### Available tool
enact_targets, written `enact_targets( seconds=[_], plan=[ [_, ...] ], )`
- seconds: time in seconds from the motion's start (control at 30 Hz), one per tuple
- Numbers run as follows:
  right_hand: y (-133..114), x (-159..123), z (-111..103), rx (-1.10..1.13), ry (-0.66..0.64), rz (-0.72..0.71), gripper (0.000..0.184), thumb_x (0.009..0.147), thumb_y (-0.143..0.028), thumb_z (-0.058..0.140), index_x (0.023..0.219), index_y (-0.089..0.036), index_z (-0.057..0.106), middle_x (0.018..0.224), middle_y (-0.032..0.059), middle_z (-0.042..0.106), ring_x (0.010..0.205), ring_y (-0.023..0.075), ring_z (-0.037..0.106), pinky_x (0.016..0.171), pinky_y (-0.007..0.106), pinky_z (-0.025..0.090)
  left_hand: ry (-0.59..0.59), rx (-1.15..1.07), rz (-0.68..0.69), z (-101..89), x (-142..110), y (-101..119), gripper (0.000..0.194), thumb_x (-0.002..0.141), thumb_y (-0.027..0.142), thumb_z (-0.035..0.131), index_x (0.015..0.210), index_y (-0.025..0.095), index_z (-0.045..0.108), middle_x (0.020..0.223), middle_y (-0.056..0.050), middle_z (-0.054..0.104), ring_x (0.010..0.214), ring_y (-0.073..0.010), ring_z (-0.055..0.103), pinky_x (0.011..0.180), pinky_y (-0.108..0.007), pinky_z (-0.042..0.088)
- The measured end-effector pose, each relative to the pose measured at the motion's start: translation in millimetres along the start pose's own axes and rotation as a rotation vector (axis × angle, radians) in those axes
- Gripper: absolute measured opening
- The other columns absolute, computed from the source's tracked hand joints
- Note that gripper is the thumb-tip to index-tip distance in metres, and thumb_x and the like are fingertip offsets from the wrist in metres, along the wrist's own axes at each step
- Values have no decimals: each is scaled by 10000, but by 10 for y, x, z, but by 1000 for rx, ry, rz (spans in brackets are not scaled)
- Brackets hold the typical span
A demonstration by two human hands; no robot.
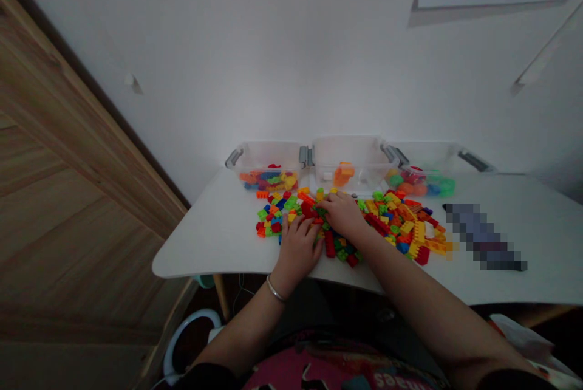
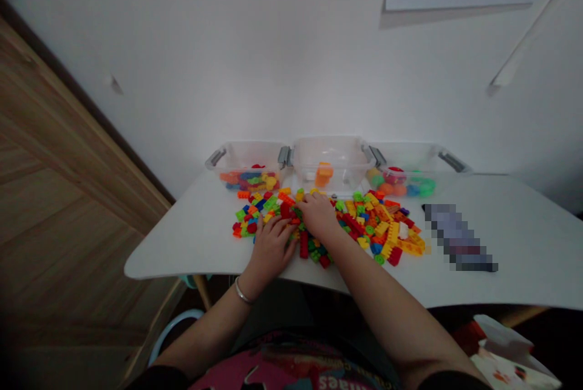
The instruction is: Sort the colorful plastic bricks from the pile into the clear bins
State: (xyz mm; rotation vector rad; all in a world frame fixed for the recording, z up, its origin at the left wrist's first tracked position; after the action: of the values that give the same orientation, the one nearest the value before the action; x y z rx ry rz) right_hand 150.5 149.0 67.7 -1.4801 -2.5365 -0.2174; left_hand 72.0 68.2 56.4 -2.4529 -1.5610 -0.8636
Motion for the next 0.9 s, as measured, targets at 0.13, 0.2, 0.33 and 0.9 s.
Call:
enact_targets(
  seconds=[0.13,0.2,0.33,0.9],
  plan=[
    [29,-17,-19,-30,7,30,219,860,-202,556,1045,-190,673,1052,103,668,1023,254,542,858,361,383,-8,4,-3,7,-2,-4,295,882,294,577,1164,242,643,1193,-63,665,1214,-299,519,1161,-628,200],
    [55,-38,-75,-25,53,43,197,849,-225,587,1024,-183,666,1036,100,675,1022,261,547,852,370,382,-8,1,-3,7,-4,-8,295,886,300,574,1168,243,640,1198,-62,664,1220,-300,514,1162,-626,195],
    [143,-150,-282,67,230,124,176,837,-266,625,991,-191,666,971,75,689,980,262,567,829,369,390,9,-42,5,-19,-8,-19,356,896,319,568,1238,220,590,1228,-73,654,1229,-295,510,1172,-623,162],
    [-296,-791,-650,312,640,-76,122,858,-228,618,969,-208,667,913,27,712,915,200,597,888,350,424,51,-500,-216,-260,188,-253,41,828,259,621,832,219,614,816,5,689,834,-184,655,1105,-529,336]
  ],
)
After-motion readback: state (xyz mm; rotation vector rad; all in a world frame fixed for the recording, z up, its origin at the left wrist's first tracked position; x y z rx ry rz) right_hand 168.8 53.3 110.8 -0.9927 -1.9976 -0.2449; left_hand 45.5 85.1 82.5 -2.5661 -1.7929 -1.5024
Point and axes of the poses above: each hand's wrist, its own x-axis towards the middle knuckle, its own z-axis out of the palm, y = z × x, the point moved 10 cm from there along x, towards the middle knuckle
